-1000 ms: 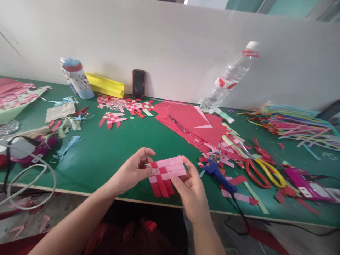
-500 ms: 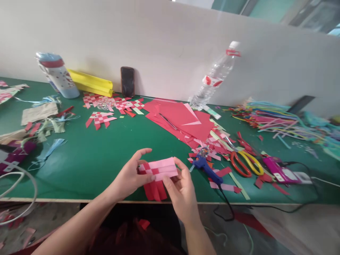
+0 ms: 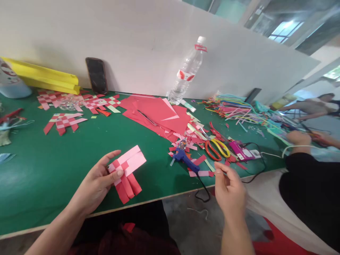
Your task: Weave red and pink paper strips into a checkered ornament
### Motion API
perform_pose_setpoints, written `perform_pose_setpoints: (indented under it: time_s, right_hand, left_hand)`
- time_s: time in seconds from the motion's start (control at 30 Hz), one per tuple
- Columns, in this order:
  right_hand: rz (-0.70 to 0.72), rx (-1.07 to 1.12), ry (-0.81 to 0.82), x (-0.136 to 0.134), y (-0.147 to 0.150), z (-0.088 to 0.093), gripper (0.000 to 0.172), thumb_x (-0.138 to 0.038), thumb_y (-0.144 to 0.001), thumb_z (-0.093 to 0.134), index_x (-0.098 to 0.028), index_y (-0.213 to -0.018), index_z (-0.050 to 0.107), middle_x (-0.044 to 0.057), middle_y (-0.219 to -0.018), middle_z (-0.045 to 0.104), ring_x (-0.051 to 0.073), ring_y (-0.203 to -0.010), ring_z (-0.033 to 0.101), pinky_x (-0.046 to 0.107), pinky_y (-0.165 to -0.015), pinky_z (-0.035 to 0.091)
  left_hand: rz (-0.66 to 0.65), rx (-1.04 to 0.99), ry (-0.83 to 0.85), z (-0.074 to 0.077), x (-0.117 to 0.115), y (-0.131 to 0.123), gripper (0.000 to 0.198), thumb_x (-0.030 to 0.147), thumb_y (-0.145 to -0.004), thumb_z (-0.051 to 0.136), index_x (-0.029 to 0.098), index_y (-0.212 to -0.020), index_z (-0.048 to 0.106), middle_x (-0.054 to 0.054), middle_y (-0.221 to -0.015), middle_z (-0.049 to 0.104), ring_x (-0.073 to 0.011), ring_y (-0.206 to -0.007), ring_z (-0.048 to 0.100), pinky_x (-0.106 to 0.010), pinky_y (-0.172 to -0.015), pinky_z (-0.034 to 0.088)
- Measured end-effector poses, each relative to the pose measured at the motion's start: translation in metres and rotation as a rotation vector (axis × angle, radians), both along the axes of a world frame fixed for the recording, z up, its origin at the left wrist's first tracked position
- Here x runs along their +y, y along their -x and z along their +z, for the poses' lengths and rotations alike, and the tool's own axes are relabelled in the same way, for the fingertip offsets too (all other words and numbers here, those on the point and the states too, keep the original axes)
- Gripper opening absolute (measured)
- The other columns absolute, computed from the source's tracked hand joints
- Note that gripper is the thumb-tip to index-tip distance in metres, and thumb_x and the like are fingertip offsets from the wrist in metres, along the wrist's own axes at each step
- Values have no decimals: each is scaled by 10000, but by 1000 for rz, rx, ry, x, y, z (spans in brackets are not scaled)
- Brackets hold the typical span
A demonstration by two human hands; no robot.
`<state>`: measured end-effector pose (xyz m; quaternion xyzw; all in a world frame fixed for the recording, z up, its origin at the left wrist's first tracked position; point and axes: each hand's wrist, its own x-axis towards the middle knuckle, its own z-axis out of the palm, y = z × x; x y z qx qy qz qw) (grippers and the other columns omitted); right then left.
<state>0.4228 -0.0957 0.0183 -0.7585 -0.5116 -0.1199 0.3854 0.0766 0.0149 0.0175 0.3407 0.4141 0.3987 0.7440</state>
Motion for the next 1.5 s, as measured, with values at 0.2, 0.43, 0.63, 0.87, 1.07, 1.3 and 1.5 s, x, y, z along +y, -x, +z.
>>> perform_pose_setpoints:
  time_s: [0.2,0.43,0.63,0.87,1.07,1.3,1.5]
  right_hand:
    - [145,-85,152,9,6,-13,318,-432,-898,541,-207,-1086,663,111,-1077,689,269,-1025,604,423,-890,510]
    - [216,-113,267,51,23,-17,323,-404,-879,556,-204,-1114,651,130,-1053,651,305,-979,582,480,-884,483]
    - [214,59,281,62,23,-15,310,-360,-819,556,-193,-1057,664,131,-997,619,311,-923,601,479,-841,485]
    - [44,447,48,46,7,6,342,-528,-806,569,-211,-927,615,76,-851,623,265,-867,600,438,-809,495]
    - [30,945,-183,36,-7,19,465,-657,-726,624,-234,-895,530,-32,-652,572,159,-578,592,295,-514,503]
    - [113,1307,-191,33,-8,22,365,-492,-612,716,-215,-808,584,0,-671,596,171,-632,619,256,-458,513]
    - [335,1338,-115,24,-9,20,395,-250,-624,670,-237,-1016,623,43,-884,674,213,-813,673,315,-620,584]
  left_hand:
    - [56,-73,28,2,1,-1,550,188,-734,806,198,-1231,569,-77,-1065,711,-132,-809,682,-206,-727,579]
    - [51,-115,59,0,0,0,497,163,-741,797,193,-1194,595,-55,-981,707,-115,-778,662,-177,-695,574]
    - [81,-198,87,0,4,2,422,115,-748,778,182,-1139,634,-38,-986,681,-101,-799,653,-163,-716,574]
    - [101,-246,104,-1,4,6,348,115,-751,774,165,-1080,670,-26,-907,671,-97,-749,644,-162,-674,583]
    - [102,-225,100,0,4,6,301,108,-731,790,152,-1011,688,-18,-858,671,-60,-642,596,-134,-626,570]
    - [107,-198,111,0,3,6,339,115,-708,812,148,-1021,684,-11,-838,646,-57,-628,579,-123,-579,556]
    - [108,-197,116,-1,4,7,282,95,-704,807,151,-953,687,-4,-833,638,-64,-653,590,-131,-614,573]
